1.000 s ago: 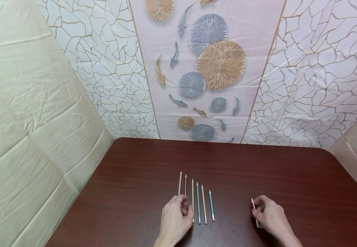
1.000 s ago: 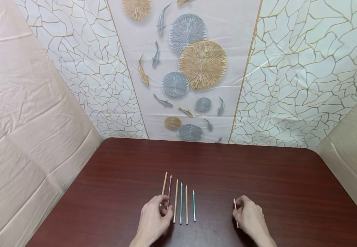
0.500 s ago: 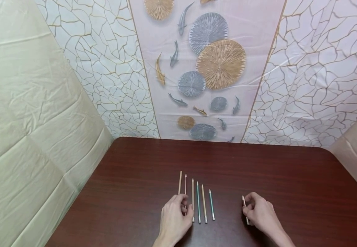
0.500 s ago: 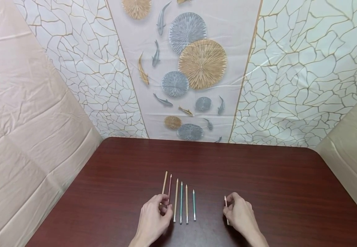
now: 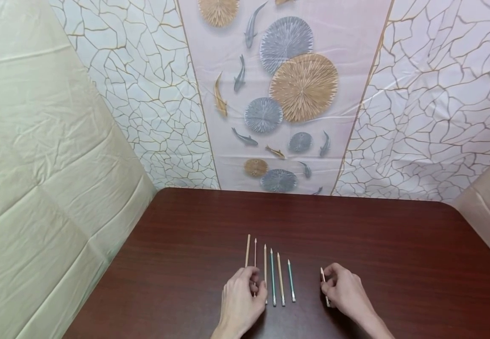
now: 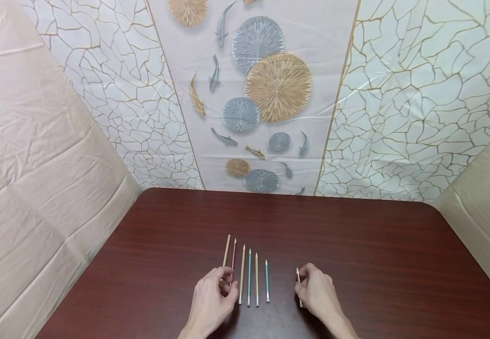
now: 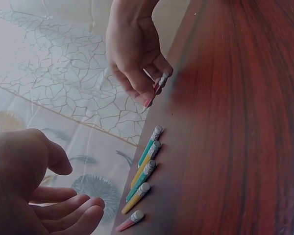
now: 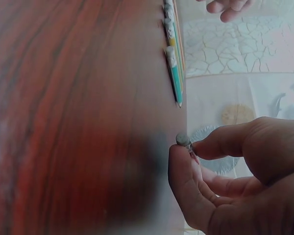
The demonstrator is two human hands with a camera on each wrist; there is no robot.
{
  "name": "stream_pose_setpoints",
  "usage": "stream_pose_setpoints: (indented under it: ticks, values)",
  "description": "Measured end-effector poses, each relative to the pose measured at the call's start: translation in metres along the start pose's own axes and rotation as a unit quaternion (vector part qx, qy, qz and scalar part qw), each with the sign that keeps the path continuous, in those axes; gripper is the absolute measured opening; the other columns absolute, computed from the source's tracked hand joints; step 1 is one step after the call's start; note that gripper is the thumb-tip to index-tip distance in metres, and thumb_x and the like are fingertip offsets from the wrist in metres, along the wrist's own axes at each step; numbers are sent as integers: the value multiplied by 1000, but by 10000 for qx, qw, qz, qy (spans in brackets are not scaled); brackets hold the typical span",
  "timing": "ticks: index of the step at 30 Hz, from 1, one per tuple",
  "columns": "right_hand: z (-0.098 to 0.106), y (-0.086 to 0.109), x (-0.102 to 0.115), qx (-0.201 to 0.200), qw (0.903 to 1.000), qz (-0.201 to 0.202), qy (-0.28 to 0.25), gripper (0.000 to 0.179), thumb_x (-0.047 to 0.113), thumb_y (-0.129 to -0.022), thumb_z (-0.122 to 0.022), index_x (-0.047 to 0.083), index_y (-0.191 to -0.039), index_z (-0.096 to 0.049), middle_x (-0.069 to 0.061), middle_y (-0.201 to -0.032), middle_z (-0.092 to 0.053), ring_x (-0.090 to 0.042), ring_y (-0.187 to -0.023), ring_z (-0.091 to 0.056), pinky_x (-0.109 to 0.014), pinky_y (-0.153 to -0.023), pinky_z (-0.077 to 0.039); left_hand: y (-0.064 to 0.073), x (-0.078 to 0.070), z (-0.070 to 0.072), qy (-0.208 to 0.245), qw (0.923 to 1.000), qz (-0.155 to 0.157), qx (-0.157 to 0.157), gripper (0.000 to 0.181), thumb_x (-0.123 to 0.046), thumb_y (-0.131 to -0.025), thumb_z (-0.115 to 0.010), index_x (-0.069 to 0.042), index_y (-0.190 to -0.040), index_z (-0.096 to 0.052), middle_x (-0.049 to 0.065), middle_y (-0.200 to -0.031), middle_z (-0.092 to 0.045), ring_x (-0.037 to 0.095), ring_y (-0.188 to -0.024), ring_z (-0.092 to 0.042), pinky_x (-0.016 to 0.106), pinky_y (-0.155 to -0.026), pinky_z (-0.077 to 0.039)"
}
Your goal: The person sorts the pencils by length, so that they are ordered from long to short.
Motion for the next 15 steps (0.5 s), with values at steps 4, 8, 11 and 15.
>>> stream_pose_setpoints:
  ticks: [4, 8, 11, 15]
  values:
    - [-5, -2, 5, -11, 9999, 113, 104, 20, -1, -74, -68, 5, -92, -62, 6, -64, -58, -10, -50, -55, -28, -53, -44, 0, 0, 0, -9, 10000, 2, -10, 20, -6, -75, -72, -6, -95, -70, -6, -80, -65, -2, -62, -57, 24, -58, -48]
    - [-10, -4, 10, -15, 9997, 189, 173, 19, -1, -72, -68, 5, -90, -62, 6, -64, -57, -10, -53, -54, -30, -55, -44, 1, 0, 0, -19, 10000, 15, 9, 20, -5, -75, -72, -5, -95, -70, -5, -79, -65, -1, -62, -57, 24, -58, -48]
    - [-16, -5, 13, 24, 9998, 196, 62, 19, -2, -73, -68, 4, -90, -62, 4, -63, -57, -10, -50, -55, -30, -53, -45, 0, 0, 0, -13, 10000, 35, 33, 20, -5, -75, -72, -5, -95, -70, -6, -79, -64, -1, -62, -57, 24, -59, -48]
    - [-22, -8, 18, 23, 9996, 281, 4, 19, -3, -73, -69, 4, -89, -62, 4, -64, -57, -10, -49, -55, -29, -53, -45, 1, 0, -1, 10, 9999, 92, 84, 19, -6, -76, -72, -5, -95, -70, -6, -79, -64, 0, -62, -57, 24, -58, -48]
Point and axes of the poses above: each hand's wrist, its own y-axis away from the middle knuckle, its own z-axis out of the back of the hand, x = y × z, the point moved 7 cm from there along -y, towards the middle knuckle
